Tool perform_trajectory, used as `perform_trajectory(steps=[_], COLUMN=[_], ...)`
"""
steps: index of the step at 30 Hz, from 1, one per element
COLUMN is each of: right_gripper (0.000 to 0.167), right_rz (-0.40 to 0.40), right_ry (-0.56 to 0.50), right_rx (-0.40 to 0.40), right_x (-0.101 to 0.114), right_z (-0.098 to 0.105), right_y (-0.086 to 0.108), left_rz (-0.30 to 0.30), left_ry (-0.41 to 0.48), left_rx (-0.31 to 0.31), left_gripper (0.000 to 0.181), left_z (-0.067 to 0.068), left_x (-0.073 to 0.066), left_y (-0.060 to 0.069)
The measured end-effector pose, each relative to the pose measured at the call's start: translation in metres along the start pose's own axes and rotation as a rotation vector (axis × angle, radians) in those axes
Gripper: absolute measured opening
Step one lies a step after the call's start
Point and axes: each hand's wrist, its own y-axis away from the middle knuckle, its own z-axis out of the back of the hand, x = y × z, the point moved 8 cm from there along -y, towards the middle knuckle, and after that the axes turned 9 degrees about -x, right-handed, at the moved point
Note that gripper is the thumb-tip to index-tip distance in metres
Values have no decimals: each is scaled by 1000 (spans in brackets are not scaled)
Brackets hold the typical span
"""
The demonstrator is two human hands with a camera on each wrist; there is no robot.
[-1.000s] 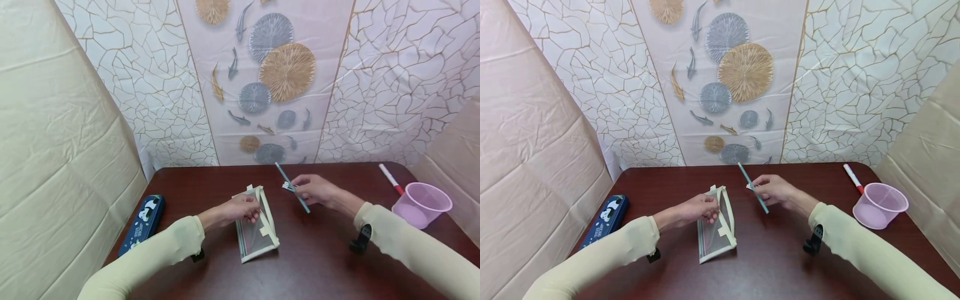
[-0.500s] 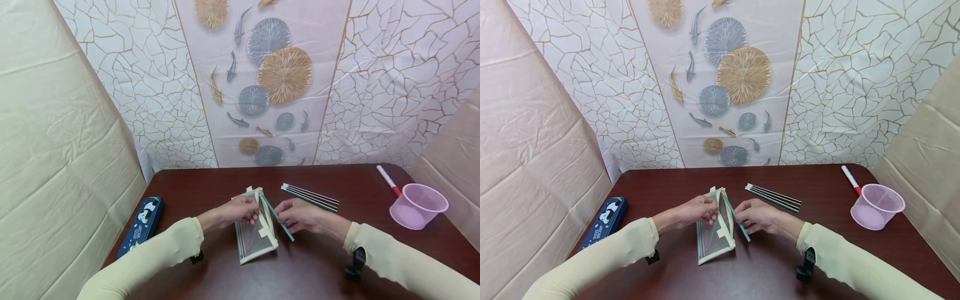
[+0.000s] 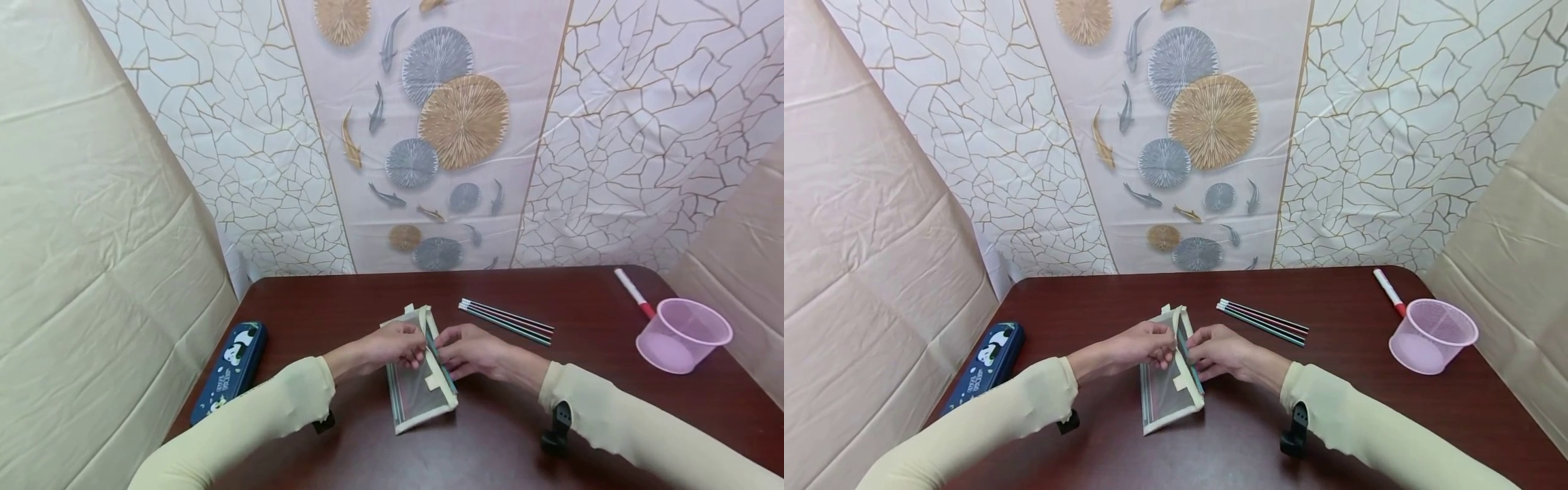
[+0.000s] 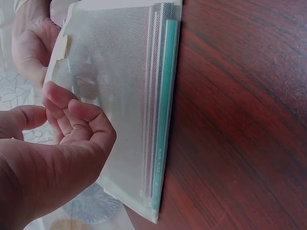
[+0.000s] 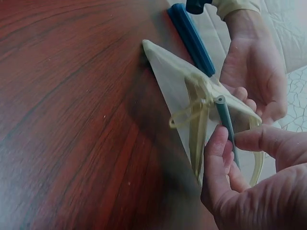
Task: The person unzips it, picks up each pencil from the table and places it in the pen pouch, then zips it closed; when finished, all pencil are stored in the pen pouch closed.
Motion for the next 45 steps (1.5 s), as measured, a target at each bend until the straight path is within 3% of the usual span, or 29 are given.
perform_trajectory(steps=[11,20,35,40,45], right_gripper=[35,38,27,41,41], right_rz=[11,-9,-8,53,114], right_ry=[31,90,29,53,109], right_rx=[-26,46,39,60,69], right_x=[2,-3,-1,3,6], right_z=[-1,-12,-20,-10,13], right_y=[-3,-3,-11,-9,-9], left_rz=[-3,20,14,8,2], left_ry=[-6,3,26,26,23], left_rx=[31,22,41,21,6], left_gripper=[10,7,15,12,10], left_z=[-3,-3,-7,-3,3], left_x=[-1,3,-2,-2,-1], left_y=[-3,-1,5,4,4])
